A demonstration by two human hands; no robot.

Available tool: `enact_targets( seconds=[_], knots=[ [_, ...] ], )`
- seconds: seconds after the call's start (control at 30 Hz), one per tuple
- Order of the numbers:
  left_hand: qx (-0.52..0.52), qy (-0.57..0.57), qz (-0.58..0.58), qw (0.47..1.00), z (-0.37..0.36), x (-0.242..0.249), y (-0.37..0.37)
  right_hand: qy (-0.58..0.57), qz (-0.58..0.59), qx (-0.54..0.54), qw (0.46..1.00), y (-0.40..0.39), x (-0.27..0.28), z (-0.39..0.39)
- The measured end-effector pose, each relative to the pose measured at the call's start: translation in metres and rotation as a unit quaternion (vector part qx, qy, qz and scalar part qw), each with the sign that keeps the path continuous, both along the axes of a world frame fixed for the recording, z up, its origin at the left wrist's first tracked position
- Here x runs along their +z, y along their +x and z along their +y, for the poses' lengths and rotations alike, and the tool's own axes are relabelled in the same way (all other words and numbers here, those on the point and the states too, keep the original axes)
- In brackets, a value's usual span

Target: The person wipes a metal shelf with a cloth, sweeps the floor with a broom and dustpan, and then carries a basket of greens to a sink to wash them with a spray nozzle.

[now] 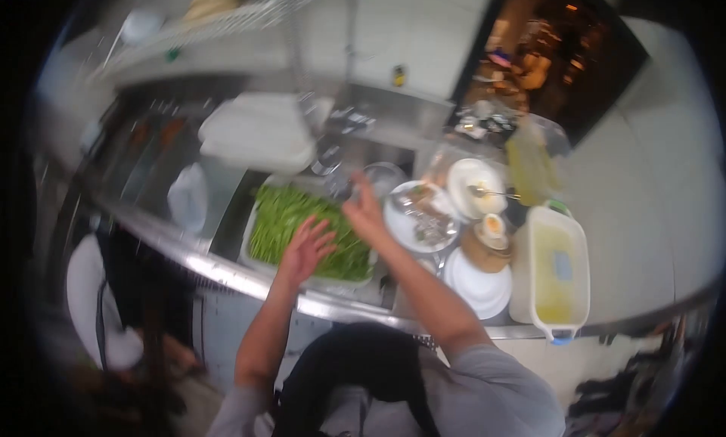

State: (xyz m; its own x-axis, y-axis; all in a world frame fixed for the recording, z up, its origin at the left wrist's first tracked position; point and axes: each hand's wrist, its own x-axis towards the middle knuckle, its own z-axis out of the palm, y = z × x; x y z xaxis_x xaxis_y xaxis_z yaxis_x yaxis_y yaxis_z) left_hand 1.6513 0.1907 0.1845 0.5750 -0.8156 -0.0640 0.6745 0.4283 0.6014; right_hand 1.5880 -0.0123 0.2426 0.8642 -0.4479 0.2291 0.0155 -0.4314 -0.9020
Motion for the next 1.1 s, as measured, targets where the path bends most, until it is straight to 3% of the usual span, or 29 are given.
enact_targets(
  seconds=[0.03, 0.1, 0.23, 0.3, 0.33, 0.4, 0.43, 0.5, 0.73, 0.8, 0.83, 0.9, 0.93, 1.0, 1.03, 1.1],
  knots=[
    [0.012, 0.029, 0.019, 0.999, 0.003, -0.005, 0.007, -0.010, -0.055, -0.005, 0.998, 0.005, 0.041, 0.017],
    [0.025, 0.098, 0.016, 0.995, 0.008, -0.019, 0.014, -0.026, -0.019, 0.039, 0.999, 0.026, 0.091, 0.036],
    [0.020, 0.180, -0.058, 0.982, 0.000, -0.034, 0.005, 0.025, -0.006, 0.043, 0.999, 0.112, 0.102, 0.060],
    [-0.086, 0.320, -0.268, 0.905, -0.008, -0.046, 0.002, 0.065, -0.040, -0.021, 0.997, 0.136, 0.088, 0.066],
    [-0.086, 0.315, -0.262, 0.908, -0.008, -0.053, -0.004, 0.059, -0.033, -0.020, 0.998, 0.135, 0.084, 0.073],
    [-0.112, 0.405, -0.536, 0.732, -0.005, -0.063, -0.012, -0.022, -0.048, -0.023, 0.998, 0.132, 0.076, 0.090],
    [-0.113, 0.400, -0.536, 0.735, -0.005, -0.063, -0.011, -0.028, -0.063, -0.015, 0.998, 0.132, 0.053, 0.082],
    [-0.236, 0.405, -0.547, 0.693, -0.007, -0.062, -0.010, -0.060, -0.056, -0.019, 0.996, 0.105, 0.045, 0.085],
    [-0.223, 0.445, -0.537, 0.681, -0.003, -0.059, -0.010, -0.071, 0.046, -0.065, 0.994, 0.013, 0.062, 0.041],
    [-0.196, 0.486, -0.581, 0.623, -0.006, -0.061, -0.015, -0.080, 0.030, -0.088, 0.992, -0.007, 0.071, 0.022],
    [-0.204, 0.482, -0.584, 0.621, -0.009, -0.059, -0.016, -0.077, 0.016, -0.097, 0.992, -0.015, 0.078, 0.018],
    [-0.240, 0.485, -0.665, 0.515, -0.019, -0.056, -0.016, -0.070, 0.011, -0.113, 0.991, -0.032, 0.092, 0.013],
    [-0.247, 0.482, -0.666, 0.514, -0.029, -0.060, -0.011, -0.064, -0.001, -0.110, 0.992, -0.037, 0.097, 0.011],
    [-0.339, 0.447, -0.696, 0.448, -0.050, -0.073, -0.001, -0.054, -0.016, -0.114, 0.992, -0.044, 0.105, 0.008],
    [-0.343, 0.444, -0.698, 0.445, -0.055, -0.074, -0.003, -0.032, -0.029, -0.104, 0.994, -0.047, 0.108, 0.009],
    [-0.334, 0.460, -0.724, 0.391, -0.064, -0.077, -0.007, 0.006, -0.041, -0.092, 0.995, -0.052, 0.110, 0.011]
  ],
)
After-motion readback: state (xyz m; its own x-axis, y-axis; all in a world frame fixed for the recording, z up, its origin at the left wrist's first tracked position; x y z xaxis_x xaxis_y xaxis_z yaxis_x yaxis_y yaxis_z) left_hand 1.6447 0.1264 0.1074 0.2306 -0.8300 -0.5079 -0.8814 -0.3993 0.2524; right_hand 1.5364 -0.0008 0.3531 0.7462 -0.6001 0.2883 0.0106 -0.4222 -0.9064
